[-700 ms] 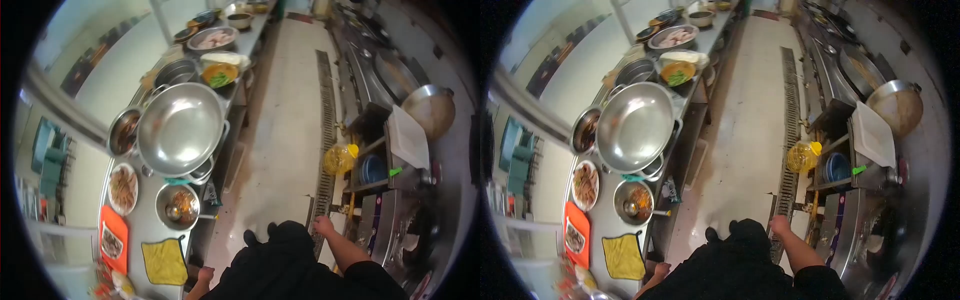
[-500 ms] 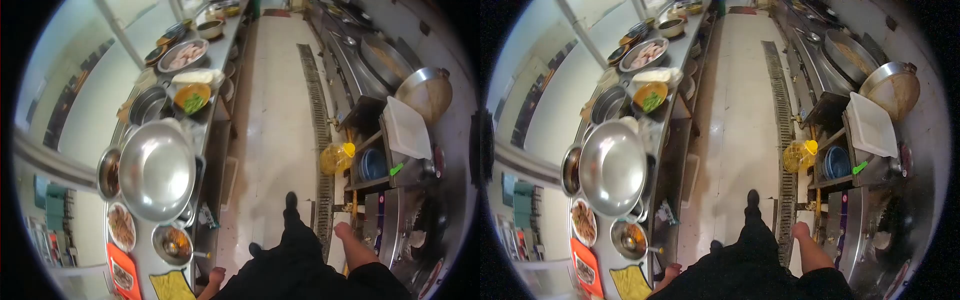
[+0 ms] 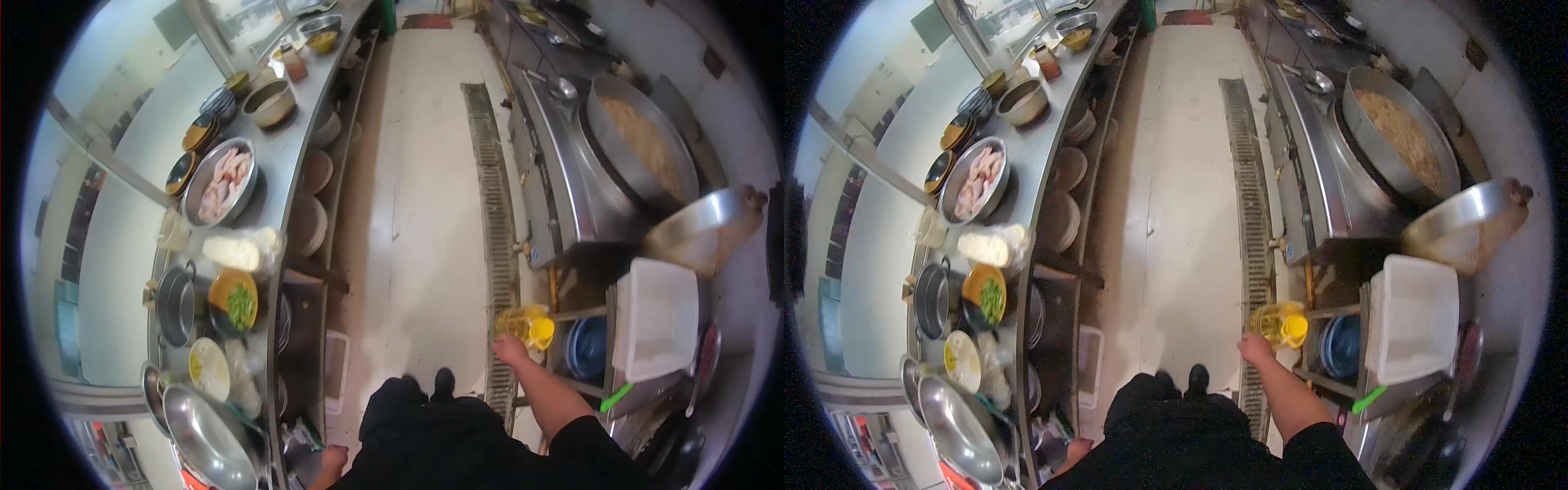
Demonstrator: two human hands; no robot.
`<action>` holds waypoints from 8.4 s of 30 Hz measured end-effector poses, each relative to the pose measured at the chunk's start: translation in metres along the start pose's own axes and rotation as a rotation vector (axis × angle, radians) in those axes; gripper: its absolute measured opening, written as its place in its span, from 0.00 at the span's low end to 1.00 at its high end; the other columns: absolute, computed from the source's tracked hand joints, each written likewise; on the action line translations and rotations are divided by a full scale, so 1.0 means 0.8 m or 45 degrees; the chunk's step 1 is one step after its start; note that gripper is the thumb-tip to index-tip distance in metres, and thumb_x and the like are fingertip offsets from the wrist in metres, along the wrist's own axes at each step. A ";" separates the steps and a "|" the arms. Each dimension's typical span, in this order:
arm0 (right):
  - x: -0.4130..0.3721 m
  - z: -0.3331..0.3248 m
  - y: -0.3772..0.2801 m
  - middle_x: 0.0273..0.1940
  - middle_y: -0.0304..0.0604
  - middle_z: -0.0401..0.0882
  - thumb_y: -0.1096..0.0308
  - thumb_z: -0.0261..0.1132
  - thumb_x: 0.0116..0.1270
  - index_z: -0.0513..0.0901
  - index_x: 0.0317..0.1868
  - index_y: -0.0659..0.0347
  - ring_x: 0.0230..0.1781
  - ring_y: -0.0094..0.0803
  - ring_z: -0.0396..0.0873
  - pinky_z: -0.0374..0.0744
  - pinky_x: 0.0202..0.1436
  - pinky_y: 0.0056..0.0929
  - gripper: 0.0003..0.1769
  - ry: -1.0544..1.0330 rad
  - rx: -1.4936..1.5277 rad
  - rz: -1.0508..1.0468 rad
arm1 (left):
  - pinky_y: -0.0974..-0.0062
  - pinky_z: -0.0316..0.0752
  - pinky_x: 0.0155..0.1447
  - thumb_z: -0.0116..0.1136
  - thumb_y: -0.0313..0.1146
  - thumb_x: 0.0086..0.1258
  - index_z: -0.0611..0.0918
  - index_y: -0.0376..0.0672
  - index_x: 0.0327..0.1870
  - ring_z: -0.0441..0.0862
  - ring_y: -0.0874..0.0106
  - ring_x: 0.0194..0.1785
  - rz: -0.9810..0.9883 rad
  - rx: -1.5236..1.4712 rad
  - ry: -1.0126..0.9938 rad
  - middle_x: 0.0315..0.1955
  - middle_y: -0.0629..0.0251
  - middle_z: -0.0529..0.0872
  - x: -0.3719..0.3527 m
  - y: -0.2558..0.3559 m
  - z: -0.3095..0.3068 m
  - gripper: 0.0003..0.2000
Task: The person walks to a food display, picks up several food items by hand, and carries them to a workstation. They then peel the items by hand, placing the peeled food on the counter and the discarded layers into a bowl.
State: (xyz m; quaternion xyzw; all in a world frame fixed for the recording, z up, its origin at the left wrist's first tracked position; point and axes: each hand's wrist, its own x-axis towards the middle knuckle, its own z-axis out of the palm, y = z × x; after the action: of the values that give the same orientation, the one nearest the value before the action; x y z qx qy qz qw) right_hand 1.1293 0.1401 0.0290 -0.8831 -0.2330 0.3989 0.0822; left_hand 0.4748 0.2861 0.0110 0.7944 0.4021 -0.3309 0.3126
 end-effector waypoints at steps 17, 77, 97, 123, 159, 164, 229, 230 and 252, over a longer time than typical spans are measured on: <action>0.403 -0.241 0.115 0.43 0.50 0.87 0.54 0.56 0.69 0.89 0.44 0.52 0.45 0.44 0.86 0.81 0.47 0.50 0.18 -0.267 -0.737 0.140 | 0.54 0.78 0.55 0.57 0.42 0.64 0.84 0.38 0.38 0.84 0.49 0.48 -0.176 -0.316 0.514 0.40 0.48 0.87 0.718 0.368 -0.857 0.15; 2.845 -2.084 -0.816 0.46 0.48 0.88 0.48 0.61 0.69 0.89 0.39 0.50 0.48 0.46 0.86 0.83 0.50 0.47 0.18 -0.218 0.085 0.839 | 0.57 0.76 0.61 0.57 0.47 0.68 0.83 0.39 0.53 0.81 0.50 0.56 0.326 -0.313 0.431 0.52 0.48 0.84 2.729 1.579 -3.139 0.21; 3.659 -2.840 -1.637 0.47 0.53 0.85 0.57 0.64 0.64 0.85 0.48 0.58 0.50 0.52 0.82 0.80 0.54 0.44 0.17 0.146 0.140 -0.273 | 0.56 0.75 0.63 0.62 0.48 0.63 0.81 0.42 0.55 0.79 0.52 0.59 0.006 -0.111 0.329 0.52 0.47 0.81 3.311 1.707 -3.784 0.24; 4.696 -3.666 -1.984 0.42 0.50 0.88 0.54 0.66 0.65 0.87 0.49 0.57 0.46 0.41 0.86 0.81 0.52 0.37 0.19 0.386 0.406 0.025 | 0.61 0.77 0.58 0.64 0.54 0.62 0.89 0.43 0.46 0.86 0.60 0.53 -0.246 0.014 -0.344 0.45 0.51 0.89 4.202 1.926 -4.467 0.23; 6.098 -4.596 -2.375 0.38 0.49 0.87 0.56 0.67 0.64 0.86 0.39 0.65 0.28 0.41 0.84 0.83 0.34 0.39 0.18 -0.041 -0.684 -0.511 | 0.54 0.79 0.57 0.57 0.44 0.68 0.81 0.41 0.49 0.82 0.51 0.54 0.485 -0.067 0.564 0.51 0.51 0.82 5.258 2.823 -6.045 0.17; 6.256 -4.692 -2.326 0.31 0.48 0.81 0.54 0.67 0.65 0.84 0.40 0.64 0.23 0.37 0.77 0.77 0.24 0.44 0.19 -0.028 0.133 0.153 | 0.56 0.78 0.58 0.57 0.42 0.68 0.80 0.41 0.50 0.82 0.53 0.54 0.568 -0.066 0.817 0.52 0.53 0.82 5.372 2.877 -6.227 0.16; 6.898 -4.879 -4.089 0.68 0.53 0.63 0.62 0.79 0.46 0.77 0.59 0.55 0.69 0.46 0.65 0.70 0.69 0.43 0.37 -1.432 0.539 -0.871 | 0.62 0.76 0.59 0.60 0.24 0.63 0.80 0.41 0.55 0.78 0.57 0.58 -0.672 -0.689 1.615 0.54 0.55 0.81 5.959 2.435 -7.110 0.17; 6.898 -4.889 -4.090 0.68 0.53 0.63 0.62 0.79 0.46 0.77 0.59 0.55 0.69 0.46 0.65 0.70 0.69 0.43 0.37 -1.433 0.542 -0.869 | 0.62 0.76 0.59 0.60 0.24 0.63 0.80 0.41 0.55 0.78 0.57 0.58 -0.672 -0.687 1.613 0.54 0.55 0.81 5.960 2.444 -7.113 0.17; 6.841 -4.992 -4.051 0.59 0.50 0.77 0.60 0.77 0.53 0.80 0.59 0.57 0.57 0.49 0.76 0.77 0.62 0.41 0.31 -1.038 -0.243 -2.399 | 0.63 0.82 0.46 0.50 0.39 0.79 0.65 0.57 0.70 0.79 0.65 0.58 0.735 -3.574 1.252 0.62 0.65 0.76 5.981 2.571 -7.013 0.20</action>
State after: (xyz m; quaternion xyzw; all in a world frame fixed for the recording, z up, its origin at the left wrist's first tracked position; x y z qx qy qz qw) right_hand 6.1121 5.7580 0.1257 -0.1428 -0.8715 0.4216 0.2059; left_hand 5.9435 5.6428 0.0520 -0.0609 0.2788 0.6703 0.6851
